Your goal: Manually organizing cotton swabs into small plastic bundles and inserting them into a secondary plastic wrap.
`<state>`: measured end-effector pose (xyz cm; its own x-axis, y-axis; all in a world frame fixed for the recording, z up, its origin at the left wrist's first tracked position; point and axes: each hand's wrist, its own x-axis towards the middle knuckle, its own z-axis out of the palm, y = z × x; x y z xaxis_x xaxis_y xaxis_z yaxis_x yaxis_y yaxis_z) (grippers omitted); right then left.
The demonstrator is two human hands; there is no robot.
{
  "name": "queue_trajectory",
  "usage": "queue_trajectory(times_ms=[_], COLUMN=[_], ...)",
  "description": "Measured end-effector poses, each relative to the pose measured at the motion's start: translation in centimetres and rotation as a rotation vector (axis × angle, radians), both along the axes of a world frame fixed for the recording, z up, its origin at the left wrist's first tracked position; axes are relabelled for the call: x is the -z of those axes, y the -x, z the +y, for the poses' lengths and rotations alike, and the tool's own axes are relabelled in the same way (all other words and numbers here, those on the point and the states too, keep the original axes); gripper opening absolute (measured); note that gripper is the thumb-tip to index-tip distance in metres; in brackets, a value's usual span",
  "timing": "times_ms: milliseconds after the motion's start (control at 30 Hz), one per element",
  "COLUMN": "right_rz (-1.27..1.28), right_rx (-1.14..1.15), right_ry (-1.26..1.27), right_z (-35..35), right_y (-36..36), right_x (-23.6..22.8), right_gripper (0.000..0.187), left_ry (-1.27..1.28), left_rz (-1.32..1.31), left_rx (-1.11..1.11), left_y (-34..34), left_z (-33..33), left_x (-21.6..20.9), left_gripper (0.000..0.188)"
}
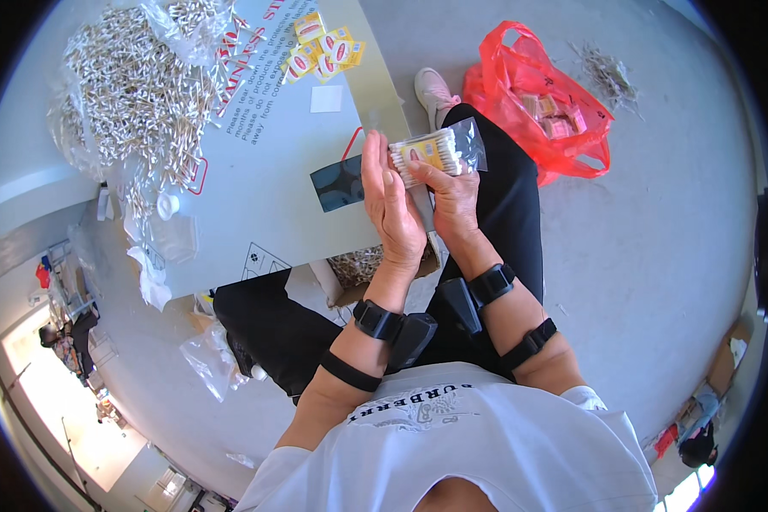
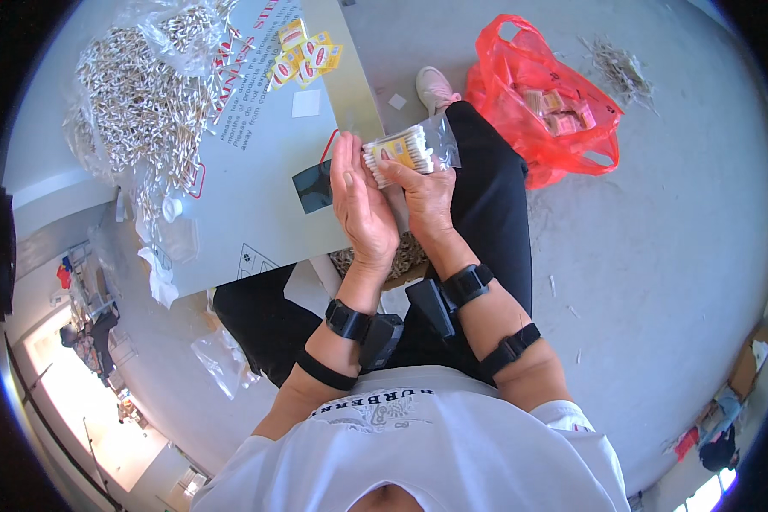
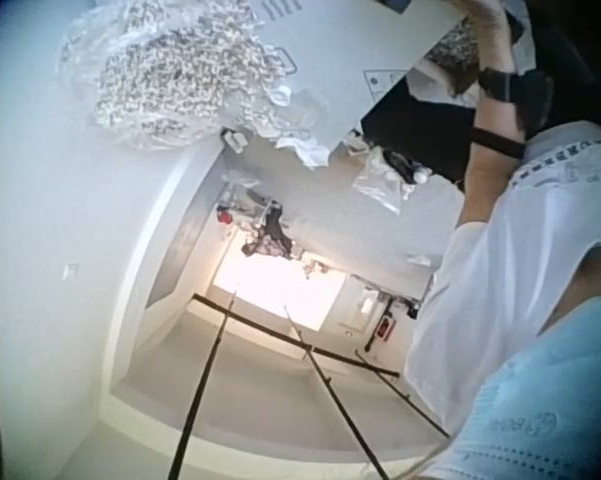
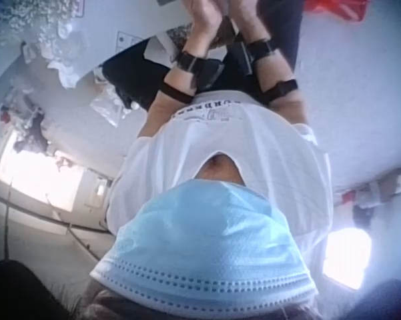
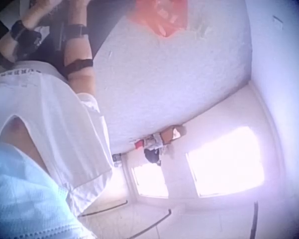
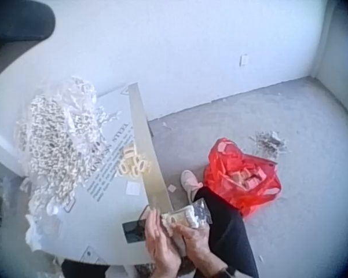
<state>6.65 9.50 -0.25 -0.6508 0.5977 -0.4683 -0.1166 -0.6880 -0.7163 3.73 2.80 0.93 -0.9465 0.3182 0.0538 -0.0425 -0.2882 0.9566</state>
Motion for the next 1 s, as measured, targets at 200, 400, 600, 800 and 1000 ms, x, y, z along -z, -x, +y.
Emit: queue_trajectory(times_ms=[200, 400, 600, 800, 1000], right_rz=[0.003, 0.009, 0.022, -0.009, 0.001], right_rx=[0.031, 0.028, 0.017, -0.036, 0.099], right_ry=[0.003, -0.049, -0.078, -0.177, -0.023], right_z=[-0.1, -0.3, -0.2, -0.6, -0.4], right_y=[0.3, 0.2, 0.0, 0.1, 0.0], right_x=[-0.1, 0.1, 0.6, -0.1, -0.1], right_gripper=[0.032, 0.034, 0.033, 0.031, 0.027], left_ry=[-0.248, -0.311, -0.040, -0.036, 0.044], left_rz=[-0.229, -0.349, -0.427, -0.529, -0.487], left_rx=[-0.030, -0.089, -0.101, -0.047, -0.001], left_y=[0.1, 0.9, 1.4, 2.3, 2.7], left_z=[1.1, 0.7, -1.2, -1.8, -2.2], left_x=[-0.6, -1.3, -1.8, -2.5, -2.4], left_gripper=[0.065, 0.050, 0.033, 0.030, 0.031])
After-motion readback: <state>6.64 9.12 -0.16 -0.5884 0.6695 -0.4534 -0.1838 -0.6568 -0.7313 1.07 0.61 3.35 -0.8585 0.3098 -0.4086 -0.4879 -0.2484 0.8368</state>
